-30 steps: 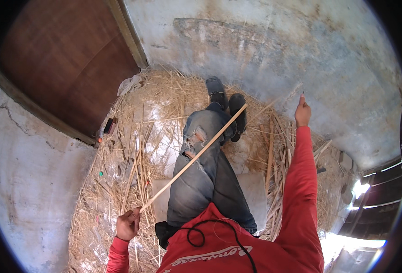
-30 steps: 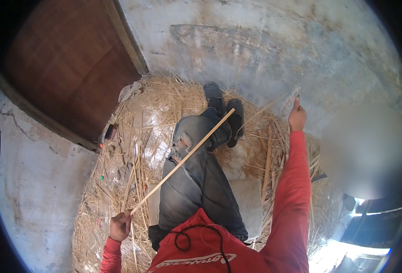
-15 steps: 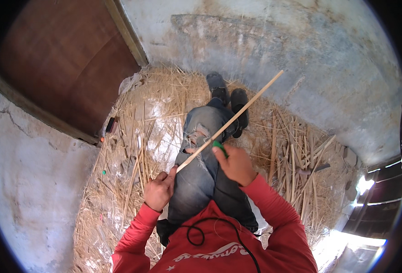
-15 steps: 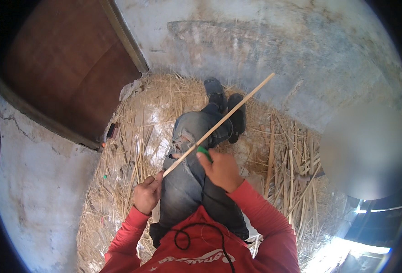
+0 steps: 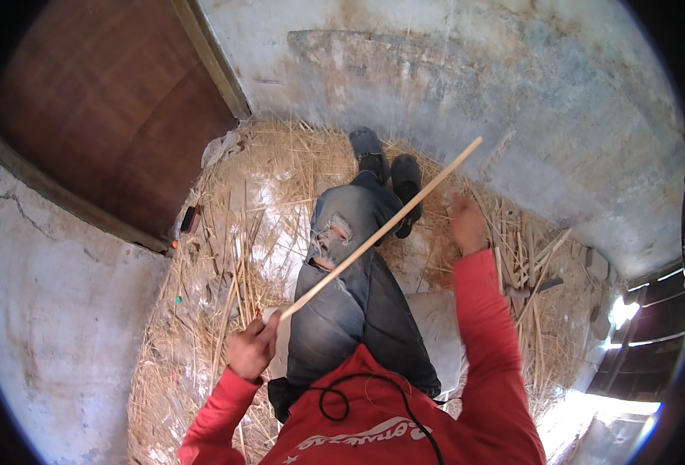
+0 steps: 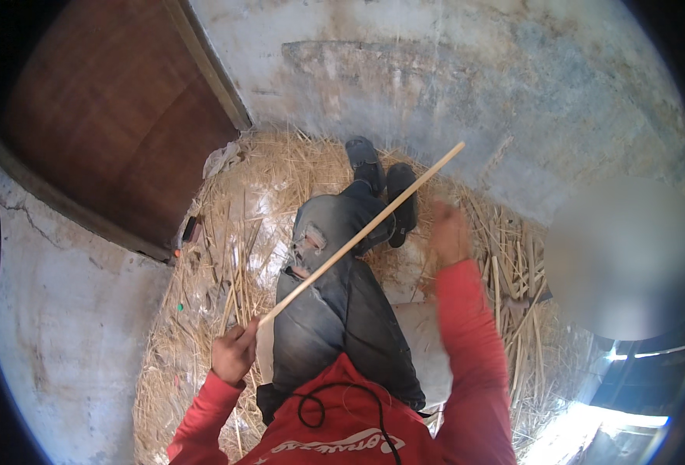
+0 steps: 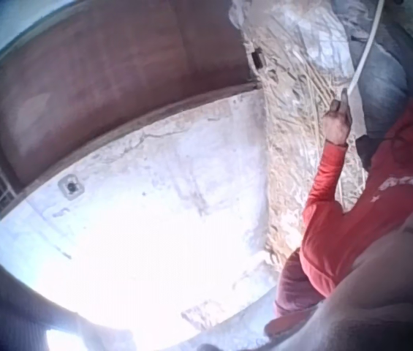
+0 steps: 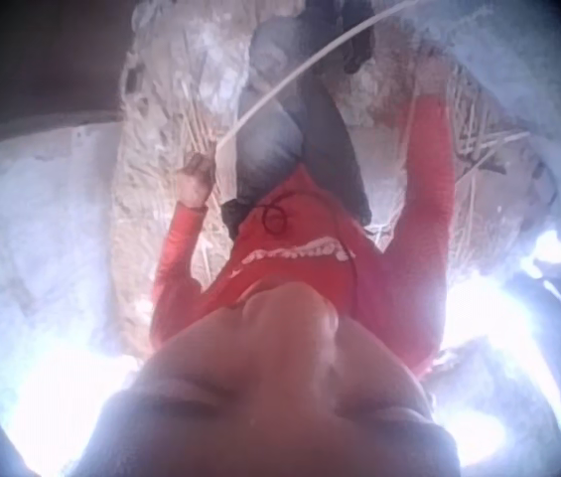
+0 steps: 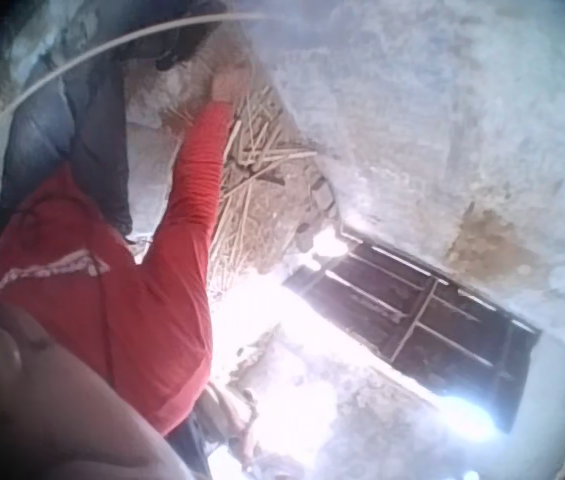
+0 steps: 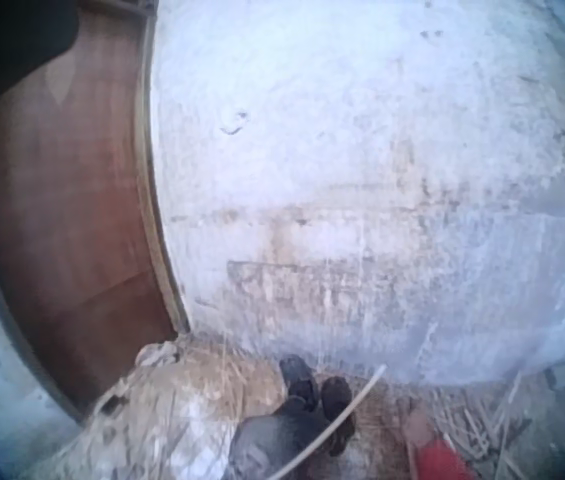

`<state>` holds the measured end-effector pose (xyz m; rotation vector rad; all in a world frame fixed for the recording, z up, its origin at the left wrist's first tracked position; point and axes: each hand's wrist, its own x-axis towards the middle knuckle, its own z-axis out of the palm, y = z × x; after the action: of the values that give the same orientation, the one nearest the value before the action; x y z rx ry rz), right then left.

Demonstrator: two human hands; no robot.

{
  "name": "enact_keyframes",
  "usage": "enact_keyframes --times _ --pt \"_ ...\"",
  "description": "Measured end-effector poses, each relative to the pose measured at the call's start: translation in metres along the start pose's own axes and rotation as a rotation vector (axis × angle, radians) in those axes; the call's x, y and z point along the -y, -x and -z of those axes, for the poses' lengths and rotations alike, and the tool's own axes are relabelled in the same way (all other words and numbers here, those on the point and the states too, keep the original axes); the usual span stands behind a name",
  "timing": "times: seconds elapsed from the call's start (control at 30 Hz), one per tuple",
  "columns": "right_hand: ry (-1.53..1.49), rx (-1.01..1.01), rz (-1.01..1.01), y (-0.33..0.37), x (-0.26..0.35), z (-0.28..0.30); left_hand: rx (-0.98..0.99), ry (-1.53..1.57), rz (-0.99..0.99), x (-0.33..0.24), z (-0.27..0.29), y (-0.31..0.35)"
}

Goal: The person strips a long bamboo stalk using a small green tool, pulling it along the length of the stalk multiple times while sitting on a straw-covered floor.

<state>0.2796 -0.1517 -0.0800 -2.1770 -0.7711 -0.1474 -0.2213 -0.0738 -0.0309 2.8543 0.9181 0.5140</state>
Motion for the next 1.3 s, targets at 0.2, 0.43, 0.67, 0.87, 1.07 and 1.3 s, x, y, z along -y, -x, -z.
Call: enact_keyframes --times 0.2,0.43,0.67,0.87,1.07,1.3 --pt "-0.067 0.047 -0.015 -0.045 -0.025 0.040 0.008 0.316 0.148 0.008 0.002 0.030" --pt "-0.180 0.415 0.273 0.081 0.118 0.027 0.110 0.610 0.271 -0.025 -0.002 -0.033" --pt "-0.180 0.500 0.345 0.144 0.135 0.006 0.085 0.475 0.192 -0.049 -0.003 -0.083" --pt "-0.110 0.525 0.334 0.152 0.139 0.001 0.059 0.447 0.189 -0.055 0.001 -0.078" --pt "-0.099 0.462 0.367 0.143 0.138 -0.006 0.024 0.354 0.107 -0.045 0.004 -0.054" --pt "0.000 0.427 0.271 0.119 0.132 -0.006 0.099 0.202 0.085 -0.032 0.034 -0.038"
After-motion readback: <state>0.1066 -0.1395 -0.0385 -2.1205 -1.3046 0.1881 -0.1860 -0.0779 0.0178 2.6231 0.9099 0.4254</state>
